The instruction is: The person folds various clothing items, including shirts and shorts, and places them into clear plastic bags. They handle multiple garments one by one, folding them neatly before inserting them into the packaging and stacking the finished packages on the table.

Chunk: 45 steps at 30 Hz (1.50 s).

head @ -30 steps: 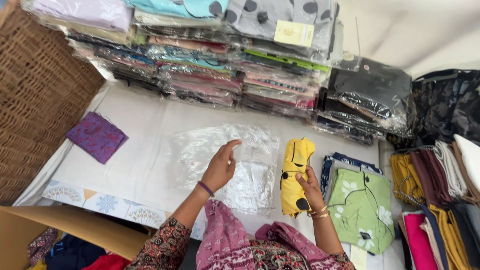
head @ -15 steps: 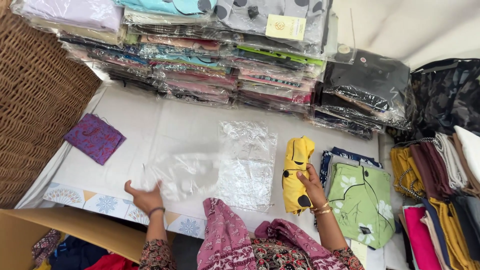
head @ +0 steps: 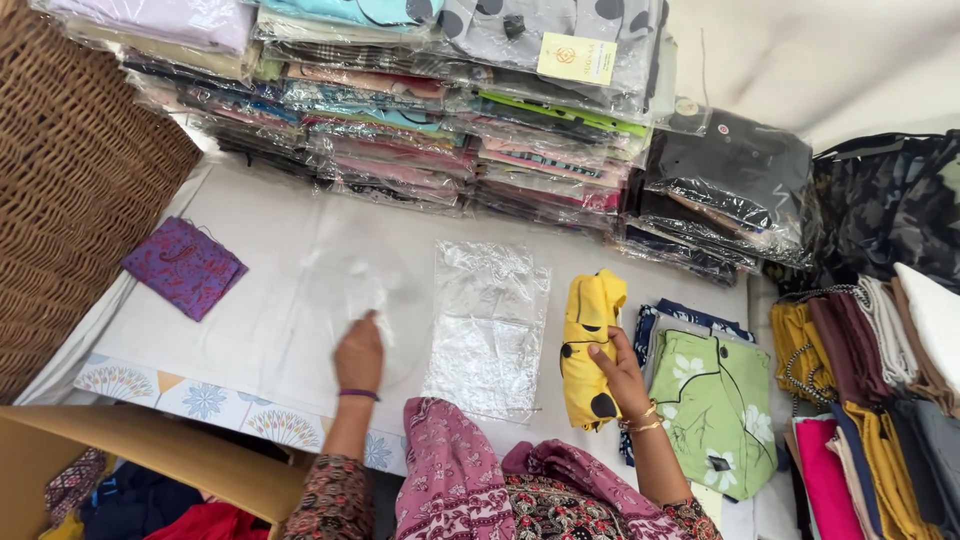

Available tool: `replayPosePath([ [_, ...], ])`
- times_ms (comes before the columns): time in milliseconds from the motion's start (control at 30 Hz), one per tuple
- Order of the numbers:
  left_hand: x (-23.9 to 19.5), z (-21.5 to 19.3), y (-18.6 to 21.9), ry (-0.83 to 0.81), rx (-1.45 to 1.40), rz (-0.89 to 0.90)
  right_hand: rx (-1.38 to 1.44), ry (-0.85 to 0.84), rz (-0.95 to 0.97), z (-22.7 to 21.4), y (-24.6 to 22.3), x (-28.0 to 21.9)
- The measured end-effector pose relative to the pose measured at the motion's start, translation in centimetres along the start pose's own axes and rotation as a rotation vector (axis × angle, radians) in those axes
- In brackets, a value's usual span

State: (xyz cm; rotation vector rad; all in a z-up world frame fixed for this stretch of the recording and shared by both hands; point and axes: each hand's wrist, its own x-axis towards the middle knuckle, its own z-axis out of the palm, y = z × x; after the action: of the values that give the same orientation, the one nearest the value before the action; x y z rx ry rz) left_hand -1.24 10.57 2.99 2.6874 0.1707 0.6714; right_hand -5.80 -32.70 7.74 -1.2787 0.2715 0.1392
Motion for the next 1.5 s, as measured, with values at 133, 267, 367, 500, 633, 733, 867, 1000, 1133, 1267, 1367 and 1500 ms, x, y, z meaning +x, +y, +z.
replayPosePath([
  [133, -3.6, 6.5, 3.8, -0.355, -0.072, 0.149, -0.683, -0.069, -0.305, 0.2, 0.7, 0.9],
  [267, -2.2, 6.1, 9.4, -0.533, -0.383, 0.080, -1.263, -0.334, -0.433, 4.8, -0.7, 0.5],
  [367, -1.0, 7.6, 9.4, -0.500, -0.652, 0.040, -1.506, -0.586, -0.273, 8.1, -3.1, -0.5],
  [500, 0.3, 5.3, 10.9, -0.606, -0.690, -0.079, -1.648, -0.613, -0.296, 7.5, -0.3, 0.4],
  [633, -0.5, 4.4, 11.9, -0.562, -0.650, 0.150, -1.586, -0.662, -0.366, 8.3, -0.9, 0.3],
  [733, 0.0, 1.6, 13.0, -0.567, -0.621, 0.149, -1.177, -0.493, 0.006, 5.2, 1.9, 3.5],
  [867, -0.5, 1.7, 14.4, -0.376, -0.718, 0.200, -1.357, -0.342, -0.221, 8.6, -0.4, -0.2],
  [1000, 0.3, -0.3, 16.6, -0.324, -0.697, 0.198, -1.743, -0.697, -0.587, 7.7, 2.3, 0.2],
  [1133, -0.3, 0.3, 16.6, -0.414, -0.549, 0.357, -0.831, -0.469, -0.076, 2.5, 7.7, 5.4],
  [1267, -0.9, 0.5, 16.7, -0.332, -0.647, 0.463, -1.153, -0.255, -0.622, 4.5, 6.4, 2.7],
  [1367, -0.8, -0.2, 18.3, -0.441, -0.557, 0.425, -1.398, -0.397, -0.266, 7.5, 3.2, 0.6],
  [1500, -1.3, -0.2, 18.1, -0.479, -0.534, 0.528, -1.219, -0.146, -0.366, 4.4, 9.1, 4.9],
])
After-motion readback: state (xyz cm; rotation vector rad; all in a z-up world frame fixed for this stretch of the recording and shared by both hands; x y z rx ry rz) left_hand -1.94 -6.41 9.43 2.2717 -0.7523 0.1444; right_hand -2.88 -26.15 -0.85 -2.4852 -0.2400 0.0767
